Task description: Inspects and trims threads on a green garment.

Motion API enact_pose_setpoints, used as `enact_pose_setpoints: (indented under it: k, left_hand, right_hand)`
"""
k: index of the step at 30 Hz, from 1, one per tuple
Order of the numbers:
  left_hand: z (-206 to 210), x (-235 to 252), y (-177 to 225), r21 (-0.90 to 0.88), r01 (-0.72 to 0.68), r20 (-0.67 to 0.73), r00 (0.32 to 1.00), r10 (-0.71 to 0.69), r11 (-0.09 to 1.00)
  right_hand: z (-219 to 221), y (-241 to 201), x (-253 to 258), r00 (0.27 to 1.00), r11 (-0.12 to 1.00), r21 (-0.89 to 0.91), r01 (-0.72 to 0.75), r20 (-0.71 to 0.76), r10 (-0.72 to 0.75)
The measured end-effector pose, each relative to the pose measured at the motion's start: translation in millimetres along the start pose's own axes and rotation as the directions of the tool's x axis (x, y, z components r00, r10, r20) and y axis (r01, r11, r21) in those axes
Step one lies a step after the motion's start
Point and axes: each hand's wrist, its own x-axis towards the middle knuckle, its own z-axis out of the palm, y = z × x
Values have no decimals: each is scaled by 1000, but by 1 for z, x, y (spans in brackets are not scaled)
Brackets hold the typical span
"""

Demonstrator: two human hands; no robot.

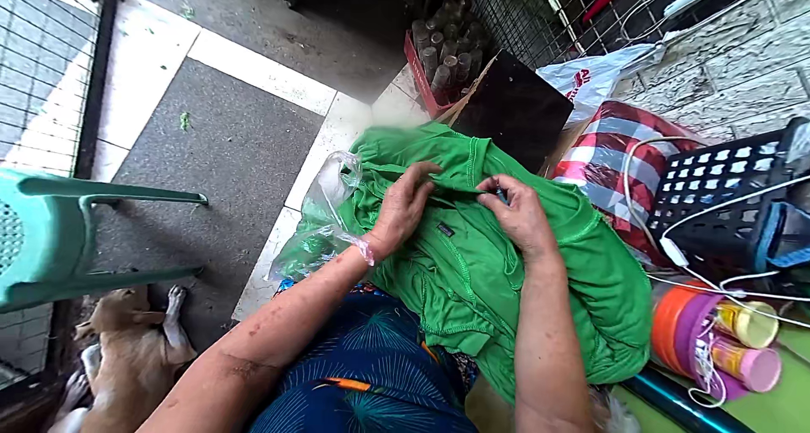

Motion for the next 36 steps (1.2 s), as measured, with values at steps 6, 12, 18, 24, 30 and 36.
enact_pose_setpoints:
  k: [6,12,18,24,30,36]
  left_hand:
    - [-8,-9,-16,6,68,52,996,-69,998]
    - [2,-8,-14,177,-82,-126,986,105,981]
    - [5,-3,12,-50,-96,-69,993,92,994]
    - [11,-1,6,-105,124,144,984,-108,987]
    - [29,14,-17,-90,45,17,999,-44,995]
    - [16,11,-20,-343,289,30,954,-297,894]
  right_hand:
    - [8,7,8,993,948,299,-111,-14,121]
    - [13,3,14,983,974,158,-161,-63,173]
    - [13,1,10,994,989,105,-101,-33,105]
    - [13,-1,10,991,987,90,-135,-9,137]
    - [12,-2,12,988,986,66,-151,0,151]
    - [17,-2,11,979,986,-1,-165,-120,163]
